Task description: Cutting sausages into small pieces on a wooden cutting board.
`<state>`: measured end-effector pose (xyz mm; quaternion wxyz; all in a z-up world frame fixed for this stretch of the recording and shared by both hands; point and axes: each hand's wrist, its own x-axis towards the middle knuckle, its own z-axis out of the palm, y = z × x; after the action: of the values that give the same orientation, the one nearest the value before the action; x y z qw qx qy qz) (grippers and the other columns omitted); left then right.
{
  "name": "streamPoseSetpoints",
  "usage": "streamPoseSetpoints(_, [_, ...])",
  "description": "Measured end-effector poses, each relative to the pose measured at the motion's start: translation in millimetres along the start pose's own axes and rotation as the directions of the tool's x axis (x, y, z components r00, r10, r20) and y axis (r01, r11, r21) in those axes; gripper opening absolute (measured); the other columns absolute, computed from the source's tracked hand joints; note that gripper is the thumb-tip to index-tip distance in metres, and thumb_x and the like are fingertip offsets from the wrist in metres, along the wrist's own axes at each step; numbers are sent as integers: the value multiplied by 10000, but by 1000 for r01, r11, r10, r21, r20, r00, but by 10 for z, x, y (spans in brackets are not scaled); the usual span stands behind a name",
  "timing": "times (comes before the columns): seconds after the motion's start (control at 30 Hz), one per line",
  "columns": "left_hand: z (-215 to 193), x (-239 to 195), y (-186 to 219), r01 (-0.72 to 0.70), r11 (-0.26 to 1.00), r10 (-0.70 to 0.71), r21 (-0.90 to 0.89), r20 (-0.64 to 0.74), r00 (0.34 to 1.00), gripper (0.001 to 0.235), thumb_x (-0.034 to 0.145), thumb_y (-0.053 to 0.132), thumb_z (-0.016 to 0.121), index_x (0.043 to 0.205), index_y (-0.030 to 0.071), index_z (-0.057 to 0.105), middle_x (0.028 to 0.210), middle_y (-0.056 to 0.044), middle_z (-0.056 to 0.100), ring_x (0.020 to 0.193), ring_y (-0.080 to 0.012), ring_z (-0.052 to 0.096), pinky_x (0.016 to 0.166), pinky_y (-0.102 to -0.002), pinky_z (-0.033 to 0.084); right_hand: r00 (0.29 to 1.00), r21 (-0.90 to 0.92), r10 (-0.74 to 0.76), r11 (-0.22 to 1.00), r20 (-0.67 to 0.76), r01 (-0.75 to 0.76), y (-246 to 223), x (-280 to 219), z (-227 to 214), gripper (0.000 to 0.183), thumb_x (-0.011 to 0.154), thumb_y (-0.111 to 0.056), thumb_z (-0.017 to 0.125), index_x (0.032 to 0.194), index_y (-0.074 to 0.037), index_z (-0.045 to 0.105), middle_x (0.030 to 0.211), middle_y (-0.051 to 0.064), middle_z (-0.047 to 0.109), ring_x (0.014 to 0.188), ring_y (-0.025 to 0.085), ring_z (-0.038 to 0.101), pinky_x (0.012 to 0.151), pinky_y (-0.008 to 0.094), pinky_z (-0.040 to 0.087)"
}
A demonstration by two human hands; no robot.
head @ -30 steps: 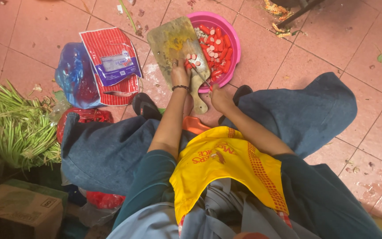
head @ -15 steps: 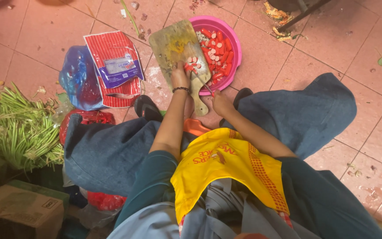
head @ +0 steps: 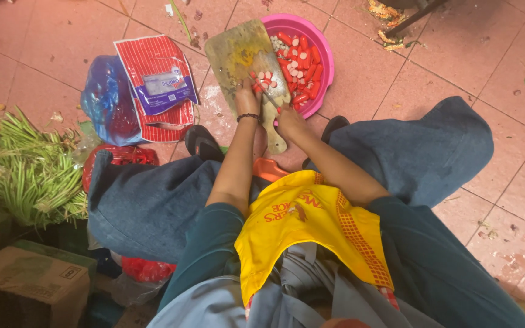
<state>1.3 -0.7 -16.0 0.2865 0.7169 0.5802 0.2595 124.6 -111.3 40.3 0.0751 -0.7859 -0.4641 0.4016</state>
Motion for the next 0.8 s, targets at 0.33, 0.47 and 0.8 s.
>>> streamPoseSetpoints(0.33, [-61,-19,18,-14,995,10,-103,-31,999,344,763,52,812,1037,54,604,1141,-230,624,1015,-449,625,869,-507,529,1000,-46,18,999,22,-17,41,-494,-278,358,1039,-294,522,1210,20,499,1038,342,687,1036,522,650,886,626,484])
streamPoseSetpoints(0.47, [-78,19,17,-36,994,31,-101,-54,998,355,742,43,806,1029,42,597,1130,-234,620,1002,-452,620,860,-510,525,999,-15,-36,999,39,36,33,-253,-190,396,1035,-289,546,1215,57,480,1018,351,676,1030,524,652,881,617,491])
streamPoseSetpoints(0.8, [13,23,-152,-70,995,64,-72,-90,994,323,739,25,800,987,27,593,1038,-217,631,918,-437,631,792,-509,527,999,-5,-17,1000,34,17,188,-141,55,385,1003,-272,559,1221,40,502,1147,345,658,1104,500,636,919,585,504])
